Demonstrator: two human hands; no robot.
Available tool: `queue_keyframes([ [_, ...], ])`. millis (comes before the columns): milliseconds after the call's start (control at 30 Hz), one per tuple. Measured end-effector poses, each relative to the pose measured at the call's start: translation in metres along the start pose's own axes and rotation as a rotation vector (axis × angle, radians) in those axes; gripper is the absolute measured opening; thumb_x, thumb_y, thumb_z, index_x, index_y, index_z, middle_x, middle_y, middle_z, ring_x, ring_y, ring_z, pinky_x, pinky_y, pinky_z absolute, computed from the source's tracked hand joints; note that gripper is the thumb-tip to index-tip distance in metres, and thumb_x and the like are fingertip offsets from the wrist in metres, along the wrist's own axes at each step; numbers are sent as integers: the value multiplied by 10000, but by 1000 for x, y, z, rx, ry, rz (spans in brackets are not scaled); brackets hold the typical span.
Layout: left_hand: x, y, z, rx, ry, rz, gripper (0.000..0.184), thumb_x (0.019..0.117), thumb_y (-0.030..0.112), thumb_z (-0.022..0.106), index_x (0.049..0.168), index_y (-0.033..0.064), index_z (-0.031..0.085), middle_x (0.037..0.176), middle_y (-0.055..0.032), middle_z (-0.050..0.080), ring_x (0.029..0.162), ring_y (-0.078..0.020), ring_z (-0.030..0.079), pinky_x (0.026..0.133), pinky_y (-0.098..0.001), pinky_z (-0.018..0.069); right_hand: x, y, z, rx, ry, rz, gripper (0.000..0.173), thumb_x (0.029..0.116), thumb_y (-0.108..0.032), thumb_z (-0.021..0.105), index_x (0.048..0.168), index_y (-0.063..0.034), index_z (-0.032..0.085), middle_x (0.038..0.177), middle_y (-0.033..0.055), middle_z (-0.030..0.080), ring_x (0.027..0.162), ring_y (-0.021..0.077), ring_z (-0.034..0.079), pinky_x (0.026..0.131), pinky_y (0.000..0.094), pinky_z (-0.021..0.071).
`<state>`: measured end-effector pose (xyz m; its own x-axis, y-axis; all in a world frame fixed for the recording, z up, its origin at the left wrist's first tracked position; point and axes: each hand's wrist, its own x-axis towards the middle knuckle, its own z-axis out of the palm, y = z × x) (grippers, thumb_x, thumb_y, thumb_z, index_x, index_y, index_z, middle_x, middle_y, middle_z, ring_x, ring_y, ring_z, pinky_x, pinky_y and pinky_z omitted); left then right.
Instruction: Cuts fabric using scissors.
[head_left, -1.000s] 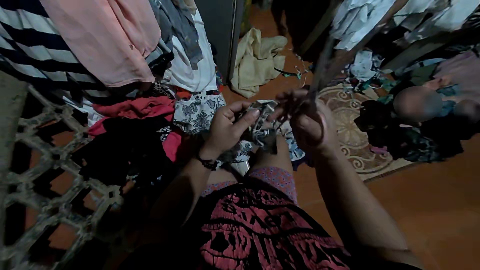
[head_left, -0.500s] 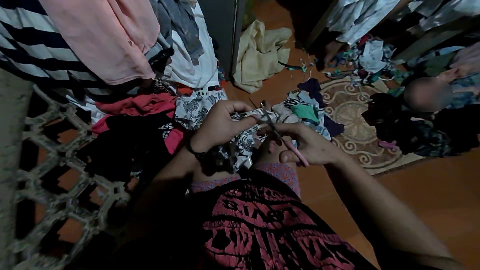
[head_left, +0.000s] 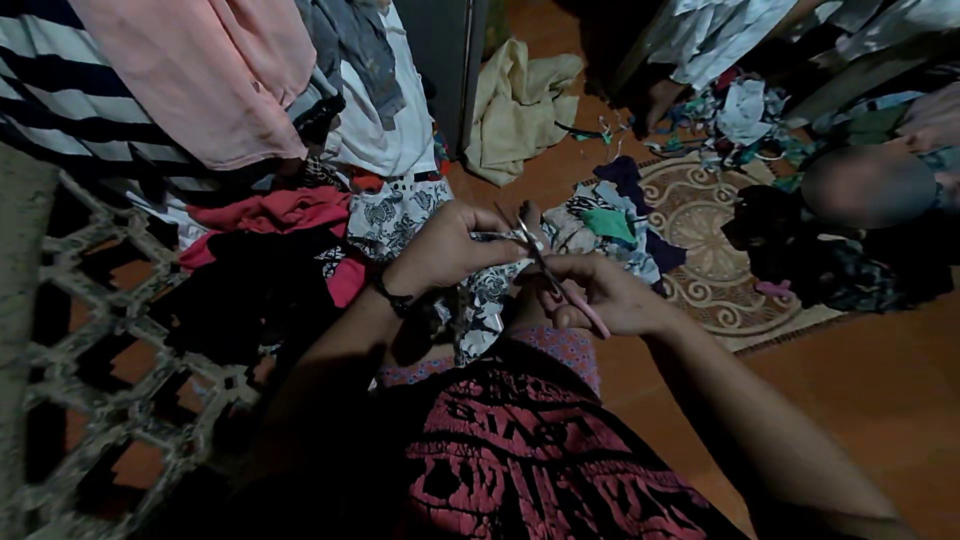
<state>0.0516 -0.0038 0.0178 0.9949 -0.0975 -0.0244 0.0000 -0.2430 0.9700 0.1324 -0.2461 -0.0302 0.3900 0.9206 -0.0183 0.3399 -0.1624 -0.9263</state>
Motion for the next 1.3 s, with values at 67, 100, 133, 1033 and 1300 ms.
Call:
queue_keyframes([
  [67, 1, 0, 1, -19, -29, -13, 49, 893, 75, 738, 872, 31, 745, 787, 32, 710, 718, 36, 624, 690, -171, 520, 0, 1, 2, 28, 10, 3, 819, 789, -804, 630, 1115, -56, 704, 756, -114, 606, 674, -54, 540, 630, 180, 494],
  [100, 2, 0, 1, -26, -29, -27, 51, 898, 78, 736, 882, 30, 747, 794, 31, 711, 722, 36, 623, 693, -170, 518, 0, 0, 2, 42, 20, 11, 803, 781, -797, 644, 1102, -64, 707, 753, -127, 605, 667, -66, 536, 621, 168, 489],
  [133, 2, 0, 1, -37, -26, -35, 49, 899, 78, 736, 890, 31, 746, 802, 35, 710, 729, 37, 625, 703, -168, 521, 0, 0, 3, 60, 31, 21, 765, 775, -776, 667, 1083, -77, 709, 748, -144, 596, 659, -79, 527, 609, 154, 477],
  [1033, 19, 1, 54, -233, 101, -75, 100, 959, 114, 703, 1020, 38, 723, 859, -20, 690, 686, -46, 617, 619, -208, 536, 1, -23, 1, 267, 866, -149, 410, 841, -117, 800, 1197, -154, 600, 930, -122, 682, 765, -11, 650, 655, 164, 565],
  [1300, 19, -1, 49, -997, -104, -498, 283, 1090, 290, 417, 1124, 133, 651, 958, -9, 721, 855, -85, 709, 757, -251, 602, 8, -27, 1, 258, 866, -304, 396, 858, -130, 794, 1199, -194, 604, 988, -113, 685, 816, 14, 667, 728, 197, 591],
])
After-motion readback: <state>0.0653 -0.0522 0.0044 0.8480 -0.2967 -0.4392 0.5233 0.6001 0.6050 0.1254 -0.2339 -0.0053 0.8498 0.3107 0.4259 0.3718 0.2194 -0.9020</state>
